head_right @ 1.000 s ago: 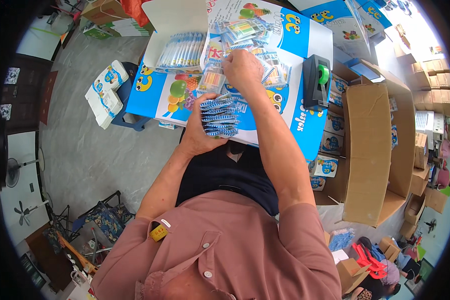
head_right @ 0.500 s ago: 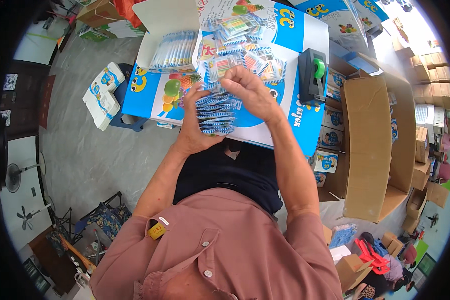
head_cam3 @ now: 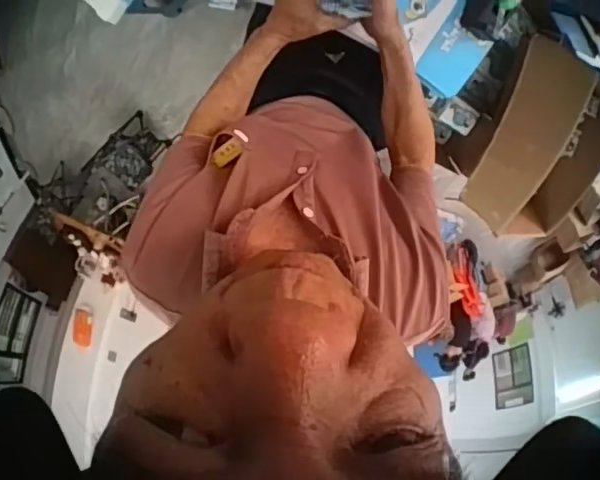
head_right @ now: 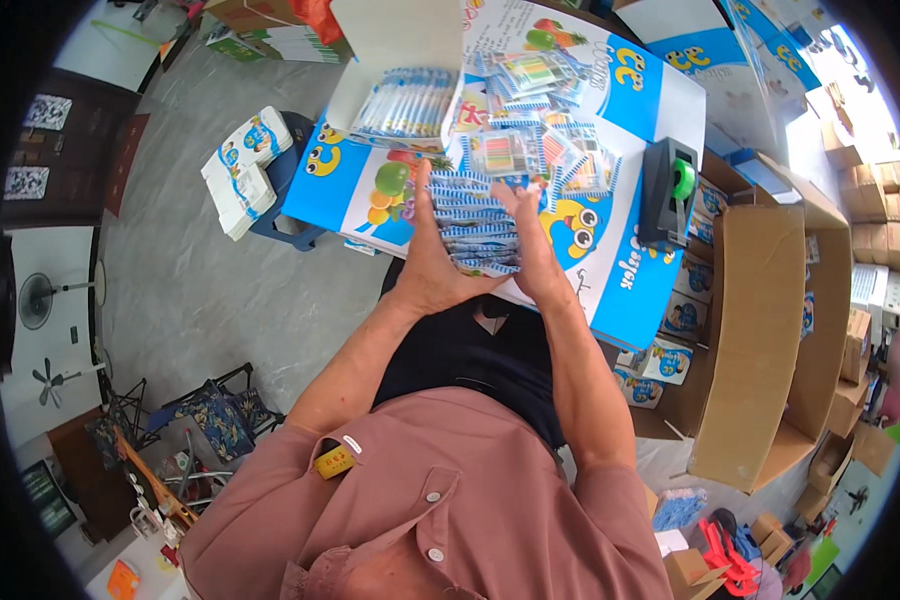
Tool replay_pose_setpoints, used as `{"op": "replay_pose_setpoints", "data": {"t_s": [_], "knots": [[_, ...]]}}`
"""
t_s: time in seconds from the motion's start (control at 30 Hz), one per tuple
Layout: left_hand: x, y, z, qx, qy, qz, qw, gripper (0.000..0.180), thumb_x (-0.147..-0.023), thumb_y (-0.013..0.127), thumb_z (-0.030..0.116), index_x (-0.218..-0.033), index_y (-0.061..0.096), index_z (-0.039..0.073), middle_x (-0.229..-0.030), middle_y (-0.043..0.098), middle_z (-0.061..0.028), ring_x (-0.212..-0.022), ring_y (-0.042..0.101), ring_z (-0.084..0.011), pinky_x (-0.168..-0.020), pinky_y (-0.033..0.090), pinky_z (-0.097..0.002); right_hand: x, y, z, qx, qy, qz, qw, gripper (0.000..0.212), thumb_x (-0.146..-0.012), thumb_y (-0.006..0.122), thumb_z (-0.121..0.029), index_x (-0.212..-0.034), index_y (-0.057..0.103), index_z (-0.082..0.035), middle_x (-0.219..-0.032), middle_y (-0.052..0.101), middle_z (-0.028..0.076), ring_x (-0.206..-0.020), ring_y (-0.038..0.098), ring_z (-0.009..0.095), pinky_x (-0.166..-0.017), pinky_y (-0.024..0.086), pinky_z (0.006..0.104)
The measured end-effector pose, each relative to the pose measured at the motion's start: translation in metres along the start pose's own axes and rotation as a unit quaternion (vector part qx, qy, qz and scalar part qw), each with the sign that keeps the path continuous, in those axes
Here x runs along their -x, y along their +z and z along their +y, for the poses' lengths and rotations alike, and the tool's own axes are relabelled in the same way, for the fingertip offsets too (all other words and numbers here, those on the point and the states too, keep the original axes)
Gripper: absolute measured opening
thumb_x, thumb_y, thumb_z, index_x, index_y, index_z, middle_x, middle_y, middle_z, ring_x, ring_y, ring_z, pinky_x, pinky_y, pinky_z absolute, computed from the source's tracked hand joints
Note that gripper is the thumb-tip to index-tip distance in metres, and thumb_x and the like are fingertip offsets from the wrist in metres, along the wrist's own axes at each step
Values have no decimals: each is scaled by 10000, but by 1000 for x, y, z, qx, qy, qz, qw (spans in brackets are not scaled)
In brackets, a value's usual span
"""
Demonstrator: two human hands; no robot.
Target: Counting small blue packets and packing them into product boxes and shipping cartons.
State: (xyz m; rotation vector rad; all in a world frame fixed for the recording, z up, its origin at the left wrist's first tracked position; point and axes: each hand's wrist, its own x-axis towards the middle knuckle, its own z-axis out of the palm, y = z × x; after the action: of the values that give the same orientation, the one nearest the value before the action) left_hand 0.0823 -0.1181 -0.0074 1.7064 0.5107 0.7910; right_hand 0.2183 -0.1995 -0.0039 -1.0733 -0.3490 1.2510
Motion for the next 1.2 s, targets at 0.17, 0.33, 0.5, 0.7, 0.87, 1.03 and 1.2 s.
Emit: {"op": "replay_pose_setpoints", "data": {"t_s": [0.17, 0.33, 0.5, 0.7, 0.87, 1.03, 1.2], "knots": [[-6, -19, 50, -9, -19, -20, 1000, 1475, -587, 949, 139, -1602, -112, -1, -1484, 409, -262, -1381, 486, -359, -1137, 426, -441, 20, 27, -22, -76, -68, -157, 982, 779, -1056, 459, -564, -1569, 359, 14, -1518, 478, 151, -1361, 511, 241, -1141, 408, 371], [-40, -57, 77, -7, -46, -1, 999, 1499, -549, 982, 181, -1613, -56, -10, -1474, 459, -228, -1371, 505, -323, -1170, 393, -435, 30, 66, -51, 116, -146, -152, 971, 749, -889, 736, -277, -1507, 444, 31, -1327, 636, 122, -1173, 629, 207, -1045, 484, 339], [-105, -94, 76, -243, 25, -19, 970, 1441, -576, 933, 428, -1589, 52, -97, -1459, 436, -369, -1357, 504, -472, -1124, 445, -449, -32, 103, -84, 134, -52, -61, 988, 561, -872, 781, -260, -1312, 613, 46, -1193, 713, 102, -1022, 711, 201, -890, 568, 357], [-182, -137, 68, -244, -106, -84, 960, 1250, -688, 893, 442, -1563, 181, -97, -1377, 603, -231, -1276, 610, -317, -1108, 460, -397, -135, 129, -103, -9, 35, -86, 996, 471, -959, 721, -322, -1301, 610, -18, -1125, 742, 130, -942, 751, 237, -839, 606, 401], [-190, -142, 55, -176, -171, -118, 962, 1039, -787, 810, 473, -1551, 307, -18, -1397, 604, -205, -1276, 613, -304, -1087, 474, -371, -157, 129, -99, 5, 93, -48, 995, 434, -985, 691, -308, -1318, 597, -47, -1112, 748, 137, -923, 761, 262, -820, 632, 454], [-204, -145, 22, -262, -156, -100, 947, 864, -847, 755, 479, -1508, 436, 23, -1373, 629, -183, -1277, 614, -292, -1079, 474, -373, -169, 125, -95, 2, 118, -34, 992, 363, -1017, 651, -268, -1303, 604, -50, -1131, 743, 136, -904, 763, 270, -814, 646, 479], [-188, -140, 35, -267, -110, -110, 951, 765, -868, 728, 470, -1456, 516, 29, -1353, 648, -198, -1268, 626, -318, -1068, 482, -391, -175, 120, -85, -5, 89, -18, 996, 349, -1033, 618, -243, -1295, 600, -14, -1155, 724, 154, -943, 753, 263, -794, 654, 462]]}}
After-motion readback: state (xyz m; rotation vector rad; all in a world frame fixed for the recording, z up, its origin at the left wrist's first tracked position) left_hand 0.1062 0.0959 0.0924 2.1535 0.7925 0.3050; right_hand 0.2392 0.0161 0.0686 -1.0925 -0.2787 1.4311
